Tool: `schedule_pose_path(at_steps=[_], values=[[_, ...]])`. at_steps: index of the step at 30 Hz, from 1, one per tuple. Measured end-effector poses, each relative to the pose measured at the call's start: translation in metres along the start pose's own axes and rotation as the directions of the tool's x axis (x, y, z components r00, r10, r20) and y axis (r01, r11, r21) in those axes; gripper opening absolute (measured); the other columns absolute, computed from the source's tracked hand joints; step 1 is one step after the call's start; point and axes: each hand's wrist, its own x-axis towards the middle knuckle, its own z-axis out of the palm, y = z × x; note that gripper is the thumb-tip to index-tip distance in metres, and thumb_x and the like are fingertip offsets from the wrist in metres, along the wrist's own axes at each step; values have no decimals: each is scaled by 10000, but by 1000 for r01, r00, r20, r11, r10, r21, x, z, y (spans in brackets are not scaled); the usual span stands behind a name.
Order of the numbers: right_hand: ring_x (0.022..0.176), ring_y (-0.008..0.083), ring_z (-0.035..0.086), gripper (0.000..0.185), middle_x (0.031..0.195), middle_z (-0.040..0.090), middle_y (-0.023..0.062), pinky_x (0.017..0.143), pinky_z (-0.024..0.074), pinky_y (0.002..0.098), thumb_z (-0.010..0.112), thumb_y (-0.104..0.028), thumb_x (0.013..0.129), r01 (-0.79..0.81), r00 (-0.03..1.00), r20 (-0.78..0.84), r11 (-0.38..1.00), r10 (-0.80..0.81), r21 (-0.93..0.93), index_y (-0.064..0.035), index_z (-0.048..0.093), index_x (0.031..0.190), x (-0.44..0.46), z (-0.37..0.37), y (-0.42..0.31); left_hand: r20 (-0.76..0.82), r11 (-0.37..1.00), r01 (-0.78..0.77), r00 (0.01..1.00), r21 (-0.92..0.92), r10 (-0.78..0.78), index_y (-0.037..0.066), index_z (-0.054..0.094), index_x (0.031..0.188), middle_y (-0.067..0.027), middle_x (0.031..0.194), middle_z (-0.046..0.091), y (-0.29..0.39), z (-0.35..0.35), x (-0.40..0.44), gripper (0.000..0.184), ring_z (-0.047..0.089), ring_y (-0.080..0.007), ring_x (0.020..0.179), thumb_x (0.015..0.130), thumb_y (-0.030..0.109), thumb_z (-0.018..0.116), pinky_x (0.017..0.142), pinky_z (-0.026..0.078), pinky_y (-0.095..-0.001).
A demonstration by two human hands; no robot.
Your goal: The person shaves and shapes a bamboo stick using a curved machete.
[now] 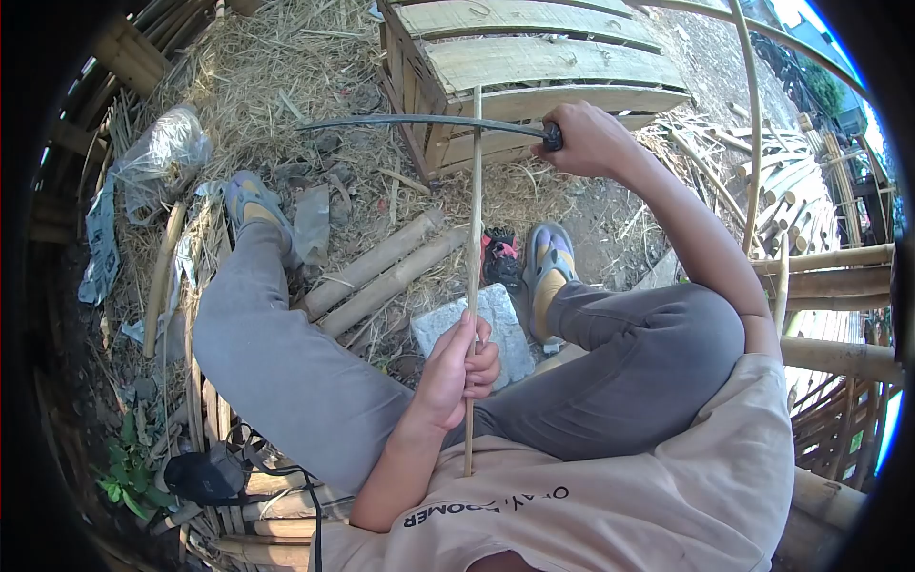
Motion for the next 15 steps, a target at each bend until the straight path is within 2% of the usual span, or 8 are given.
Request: schedule_pose_path(at_steps=[1,8,11,15], values=[[844,391,702,350,816,708,218,789,546,476,757,-344,836,0,1000,-2,1000,0,4,-1,696,817,0,0,0,45,1000,-6,999,-13,7,163,427,913,89,605,253,-1,-3,0,361,269,-26,512,1106,454,338,391,191,-186],[833,408,698,370,800,699,234,789,543,488,744,-347,848,14,1000,-22,999,-13,45,17,691,811,-3,4,-7,-1,998,-48,999,51,48,167,413,885,90,605,246,-2,2,1,359,201,-20,472,1106,444,355,383,158,-189],[731,417,678,308,699,661,236,725,522,493,733,-267,821,14,995,-99,997,-6,72,28,669,758,0,16,-4,-10,998,-49,999,27,50,173,408,878,89,600,248,-5,1,1,358,198,-21,467,1105,446,361,383,149,-199],[791,425,701,218,790,697,263,759,568,479,694,-181,720,-24,996,-89,1000,24,5,21,696,801,16,25,8,-81,989,-106,990,104,115,184,406,875,86,593,254,-10,4,4,343,196,-21,453,1103,439,380,386,137,-214]])
